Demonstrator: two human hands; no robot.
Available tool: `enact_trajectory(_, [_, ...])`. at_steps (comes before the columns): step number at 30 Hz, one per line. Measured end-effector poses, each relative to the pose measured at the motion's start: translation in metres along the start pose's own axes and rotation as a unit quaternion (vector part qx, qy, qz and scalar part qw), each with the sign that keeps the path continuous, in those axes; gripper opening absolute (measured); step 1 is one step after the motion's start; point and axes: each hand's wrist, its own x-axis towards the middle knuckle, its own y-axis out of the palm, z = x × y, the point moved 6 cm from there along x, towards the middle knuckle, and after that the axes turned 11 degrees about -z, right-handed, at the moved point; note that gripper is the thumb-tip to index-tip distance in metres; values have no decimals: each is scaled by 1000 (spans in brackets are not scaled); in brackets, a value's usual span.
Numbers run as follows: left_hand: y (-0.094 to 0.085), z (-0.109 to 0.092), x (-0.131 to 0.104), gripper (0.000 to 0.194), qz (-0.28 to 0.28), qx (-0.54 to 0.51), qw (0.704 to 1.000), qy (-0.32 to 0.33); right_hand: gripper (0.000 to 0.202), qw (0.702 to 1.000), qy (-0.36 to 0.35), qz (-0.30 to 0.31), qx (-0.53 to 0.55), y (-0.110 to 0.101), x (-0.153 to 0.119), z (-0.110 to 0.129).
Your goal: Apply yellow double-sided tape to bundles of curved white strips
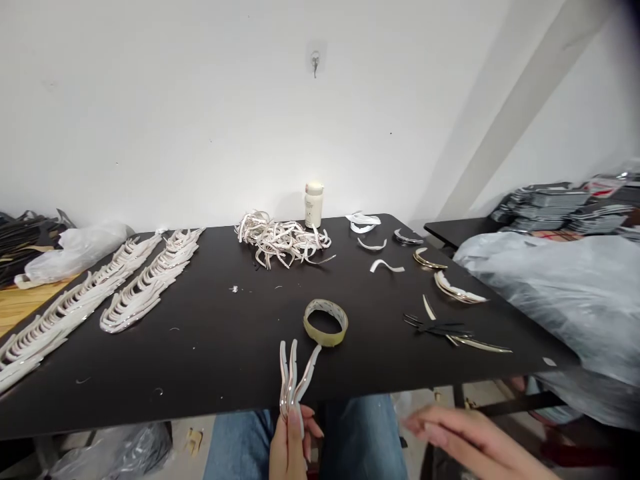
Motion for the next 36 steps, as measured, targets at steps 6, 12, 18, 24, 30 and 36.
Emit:
enact_trajectory(6, [-1,-3,-2,57,21,9,1000,17,35,987,-48,-118,96,-20,50,69])
enact_trajectory(12, [0,-2,-2,57,14,-8,1000,15,54,973,-99,-133,158,-14,30,37])
enact_trajectory(18, [0,8,0,54,5,-28,1000,11,37,933,-127,-299,157,-27,12,-6])
enact_trajectory(24, [-1,8,2,53,19,-9,1000,21,35,946,-66,-310,68,-4,53,18])
enact_trajectory(30, [-1,15,3,51,47,-23,999,-9,62,966,42,-137,-217,48,113,60])
enact_trajectory(36, [-3,21,5,56,84,-33,994,-60,15,960,35,-116,-254,70,133,70])
